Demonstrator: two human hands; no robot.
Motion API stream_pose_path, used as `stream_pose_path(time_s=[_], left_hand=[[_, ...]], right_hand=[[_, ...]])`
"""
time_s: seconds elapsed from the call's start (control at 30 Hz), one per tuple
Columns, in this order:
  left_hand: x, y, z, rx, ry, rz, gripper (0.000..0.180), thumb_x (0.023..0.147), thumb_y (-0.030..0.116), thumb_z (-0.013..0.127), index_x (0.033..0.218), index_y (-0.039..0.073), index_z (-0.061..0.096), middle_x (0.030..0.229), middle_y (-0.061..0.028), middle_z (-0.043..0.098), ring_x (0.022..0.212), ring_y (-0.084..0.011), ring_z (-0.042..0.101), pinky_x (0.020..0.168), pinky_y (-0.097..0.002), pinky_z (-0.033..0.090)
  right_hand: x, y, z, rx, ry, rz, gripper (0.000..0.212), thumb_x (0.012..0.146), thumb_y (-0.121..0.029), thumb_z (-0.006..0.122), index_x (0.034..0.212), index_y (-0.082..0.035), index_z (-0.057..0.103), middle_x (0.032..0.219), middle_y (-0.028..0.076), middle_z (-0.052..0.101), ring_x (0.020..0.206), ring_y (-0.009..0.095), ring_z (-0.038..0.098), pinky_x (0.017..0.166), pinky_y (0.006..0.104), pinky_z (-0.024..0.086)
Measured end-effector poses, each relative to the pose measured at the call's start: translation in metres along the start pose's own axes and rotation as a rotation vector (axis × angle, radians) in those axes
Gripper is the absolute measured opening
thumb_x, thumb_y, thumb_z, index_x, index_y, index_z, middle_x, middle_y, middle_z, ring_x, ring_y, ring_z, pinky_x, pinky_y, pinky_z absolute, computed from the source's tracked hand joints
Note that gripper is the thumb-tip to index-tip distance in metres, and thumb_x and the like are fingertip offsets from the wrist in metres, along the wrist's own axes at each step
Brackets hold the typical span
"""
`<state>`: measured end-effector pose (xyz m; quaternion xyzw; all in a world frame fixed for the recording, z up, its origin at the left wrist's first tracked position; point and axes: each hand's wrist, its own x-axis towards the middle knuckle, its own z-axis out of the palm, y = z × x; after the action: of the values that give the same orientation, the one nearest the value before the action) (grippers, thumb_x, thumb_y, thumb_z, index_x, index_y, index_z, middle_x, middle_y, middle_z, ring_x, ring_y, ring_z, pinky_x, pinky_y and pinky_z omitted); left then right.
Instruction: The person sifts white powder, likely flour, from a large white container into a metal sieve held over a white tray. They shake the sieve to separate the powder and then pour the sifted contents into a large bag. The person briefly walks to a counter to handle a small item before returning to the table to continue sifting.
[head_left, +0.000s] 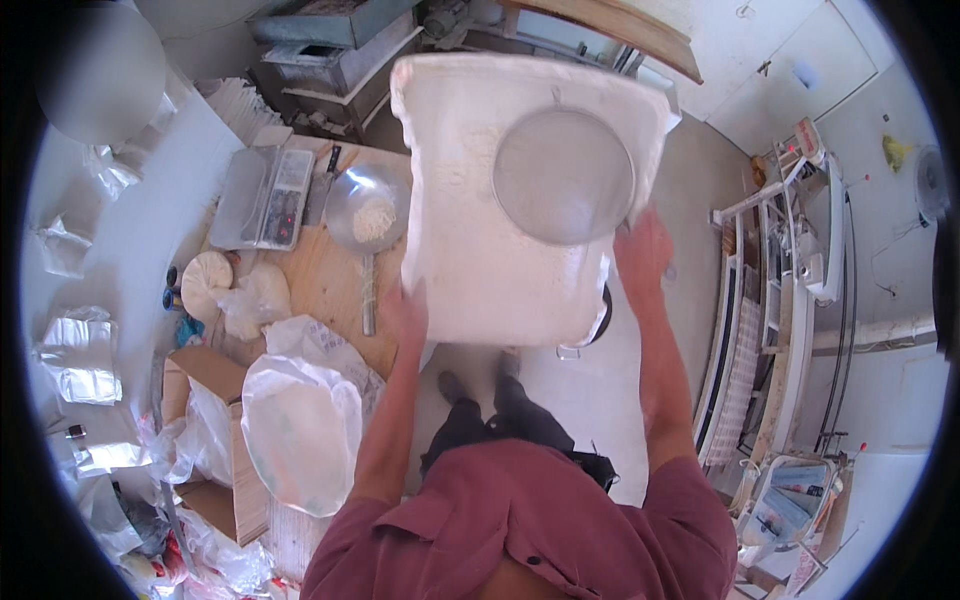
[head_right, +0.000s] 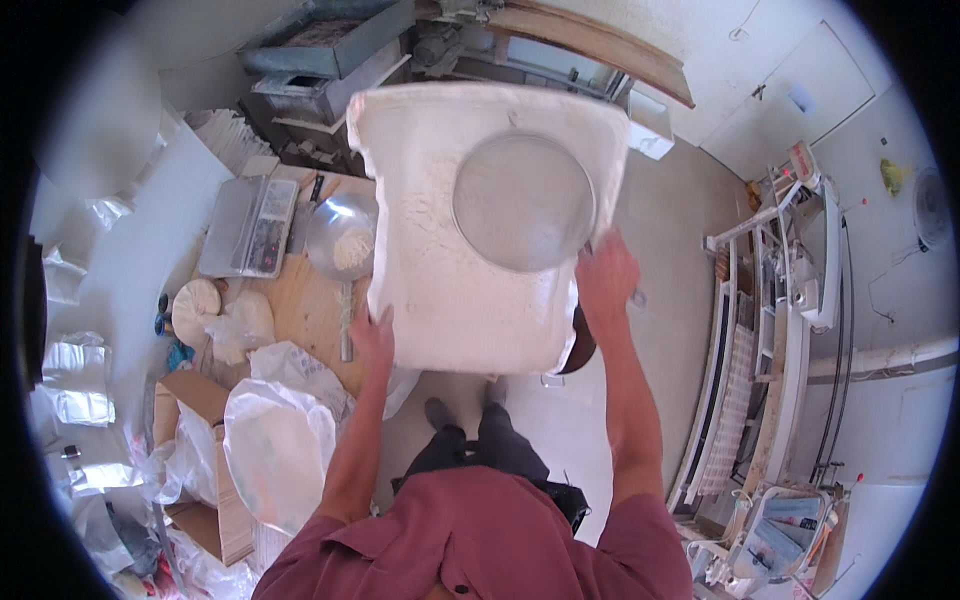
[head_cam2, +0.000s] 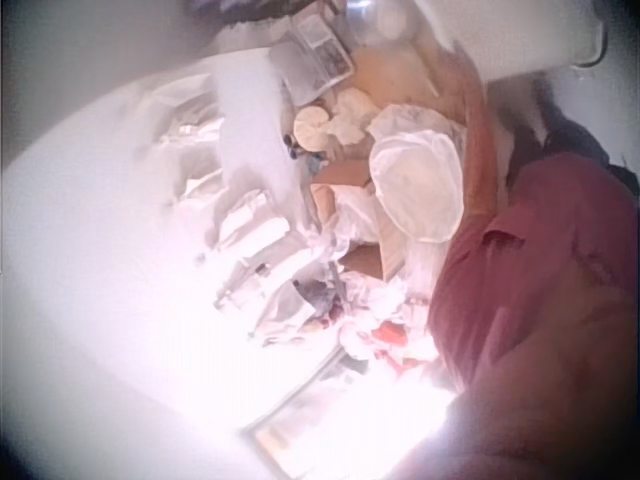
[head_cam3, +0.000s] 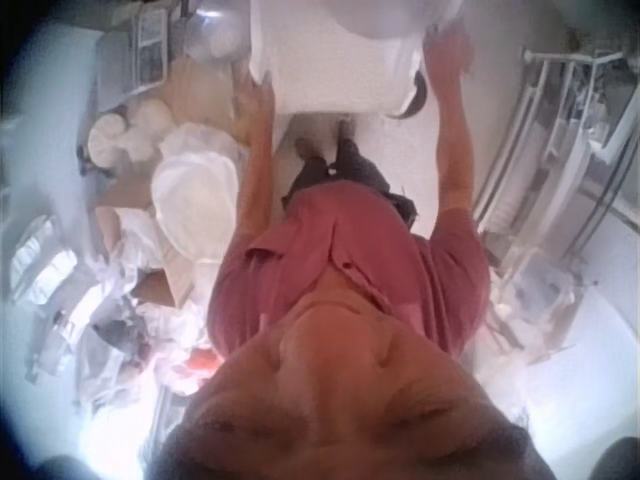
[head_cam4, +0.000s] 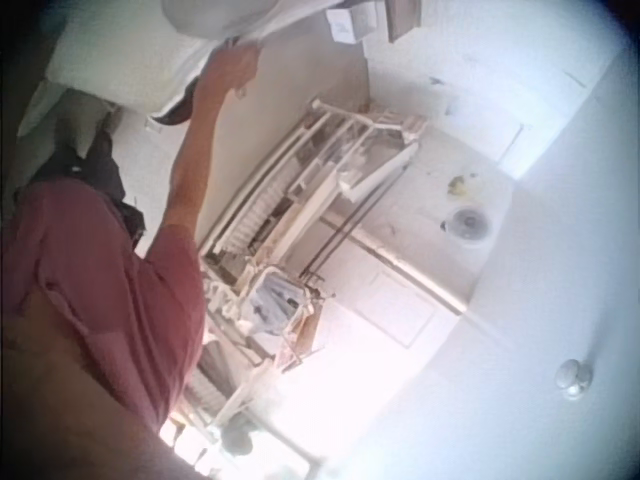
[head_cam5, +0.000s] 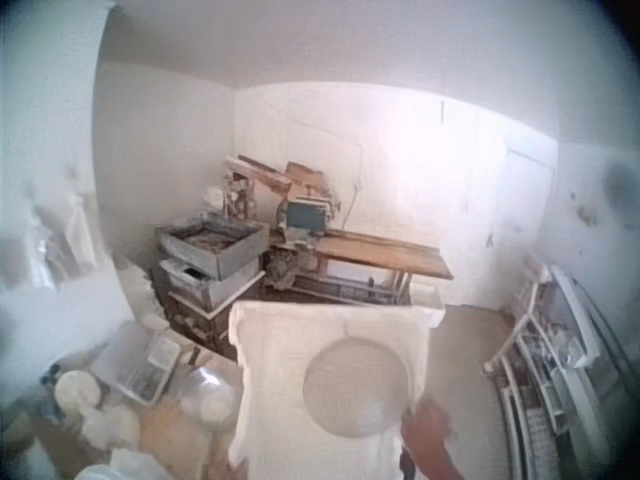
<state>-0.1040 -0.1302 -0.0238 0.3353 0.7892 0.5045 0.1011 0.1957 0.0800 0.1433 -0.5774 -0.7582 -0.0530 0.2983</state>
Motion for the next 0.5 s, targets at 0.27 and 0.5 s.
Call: stream_pose_path(time_s=[0.27,0.5], left_hand=[[0.036,0.011,0.008,0.027,0.094,0.074,0.033,0.083,0.004,0.073,0.114,-0.006,0.067,0.102,-0.0188,0.073,0.089,-0.0257,0.07,0.085,-0.0372,0.053],[0.024,0.058,-0.001,-0.122,0.041,0.023,0.032,0.083,-0.001,0.07,0.114,-0.005,0.068,0.102,-0.0182,0.073,0.09,-0.0249,0.069,0.084,-0.0366,0.052]], right_hand=[[0.018,-0.011,-0.018,-0.055,-0.031,0.006,0.027,0.082,-0.017,0.074,0.091,-0.001,0.055,0.081,0.022,0.067,0.079,0.043,0.068,0.065,0.0499,0.052],[0.044,0.004,-0.007,-0.132,-0.068,0.006,0.03,0.082,-0.02,0.077,0.092,-0.002,0.055,0.08,0.022,0.068,0.076,0.041,0.069,0.064,0.0508,0.053]])
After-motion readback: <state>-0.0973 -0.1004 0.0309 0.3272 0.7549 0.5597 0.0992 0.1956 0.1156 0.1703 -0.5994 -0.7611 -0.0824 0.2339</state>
